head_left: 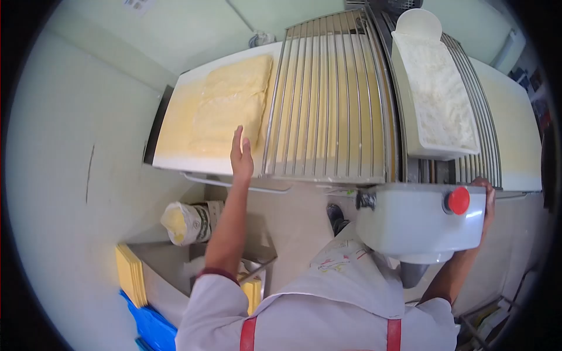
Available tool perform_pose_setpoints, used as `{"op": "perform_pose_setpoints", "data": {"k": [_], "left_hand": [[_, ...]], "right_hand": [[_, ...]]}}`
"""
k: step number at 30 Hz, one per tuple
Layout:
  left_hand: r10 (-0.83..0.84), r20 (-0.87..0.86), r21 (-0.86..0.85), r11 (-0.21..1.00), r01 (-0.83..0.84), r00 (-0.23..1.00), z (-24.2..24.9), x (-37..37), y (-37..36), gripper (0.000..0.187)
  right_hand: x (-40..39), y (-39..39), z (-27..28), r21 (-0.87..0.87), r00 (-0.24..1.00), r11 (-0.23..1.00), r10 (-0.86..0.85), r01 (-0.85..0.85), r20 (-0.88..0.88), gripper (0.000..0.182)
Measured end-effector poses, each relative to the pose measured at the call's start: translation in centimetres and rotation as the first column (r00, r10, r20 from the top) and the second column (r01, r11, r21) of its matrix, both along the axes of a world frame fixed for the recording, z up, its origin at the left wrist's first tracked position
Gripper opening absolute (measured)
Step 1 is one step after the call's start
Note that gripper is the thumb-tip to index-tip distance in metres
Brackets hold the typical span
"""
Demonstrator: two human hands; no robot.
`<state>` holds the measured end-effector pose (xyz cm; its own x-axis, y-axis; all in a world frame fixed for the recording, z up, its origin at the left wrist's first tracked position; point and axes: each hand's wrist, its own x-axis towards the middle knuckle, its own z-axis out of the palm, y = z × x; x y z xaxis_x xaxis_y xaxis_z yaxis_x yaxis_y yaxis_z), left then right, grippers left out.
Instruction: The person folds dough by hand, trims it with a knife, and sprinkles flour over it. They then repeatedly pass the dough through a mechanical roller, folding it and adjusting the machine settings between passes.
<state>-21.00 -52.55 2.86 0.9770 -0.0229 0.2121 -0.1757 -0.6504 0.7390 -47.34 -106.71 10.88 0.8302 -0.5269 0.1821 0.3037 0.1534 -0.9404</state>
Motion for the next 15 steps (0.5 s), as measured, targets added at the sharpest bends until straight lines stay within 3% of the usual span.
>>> {"op": "perform_pose_setpoints", "data": {"k": [3, 5, 6, 8, 9, 11, 13, 15], "left_hand": [[0.269, 0.083, -0.44, 0.874, -0.207, 0.96, -1.8, -11.8, -1.5, 0.042], [0.279, -0.01, -0.521, 0.818, -0.244, 0.96, -3.4, -19.1, -3.4, 0.039], [0.277, -0.06, -0.56, 0.786, -0.262, 0.959, -4.2, -22.9, -4.7, 0.037], [0.251, -0.149, -0.628, 0.723, -0.287, 0.956, -5.1, -29.4, -7.8, 0.034], [0.227, -0.189, -0.656, 0.695, -0.295, 0.955, -5.0, -32.3, -9.5, 0.033], [-0.145, -0.156, -0.672, 0.74, 0.002, 0.977, -3.7, -36.2, -15.1, 0.034], [-0.318, -0.062, -0.629, 0.748, 0.211, 0.946, -0.6, -39.1, -22.3, 0.036], [-0.345, -0.085, -0.657, 0.724, 0.208, 0.935, -0.8, -40.8, -28.2, 0.034]], "right_hand": [[0.0, -0.2, 0.1, 0.046, 0.999, 0.999, 0.024, -0.022, -0.047, 0.045], [-0.2, -1.0, 0.1, 0.107, 0.993, 0.991, 0.087, -0.078, -0.083, 0.044], [-0.3, -2.2, -0.5, -0.009, 0.984, 0.986, 0.163, -0.164, -0.071, 0.044], [0.1, -1.5, 0.2, -0.011, 0.983, 0.987, 0.161, -0.163, -0.083, 0.044], [0.0, -1.3, 0.5, -0.005, 0.984, 0.988, 0.154, -0.155, -0.089, 0.044], [0.0, -2.6, 0.0, -0.07, 0.964, 0.967, 0.235, -0.244, -0.122, 0.043], [0.2, -3.6, 0.2, -0.065, 0.945, 0.945, 0.313, -0.32, -0.097, 0.041], [0.0, -3.3, 0.6, 0.006, 0.917, 0.918, 0.397, -0.397, -0.038, 0.039]]}}
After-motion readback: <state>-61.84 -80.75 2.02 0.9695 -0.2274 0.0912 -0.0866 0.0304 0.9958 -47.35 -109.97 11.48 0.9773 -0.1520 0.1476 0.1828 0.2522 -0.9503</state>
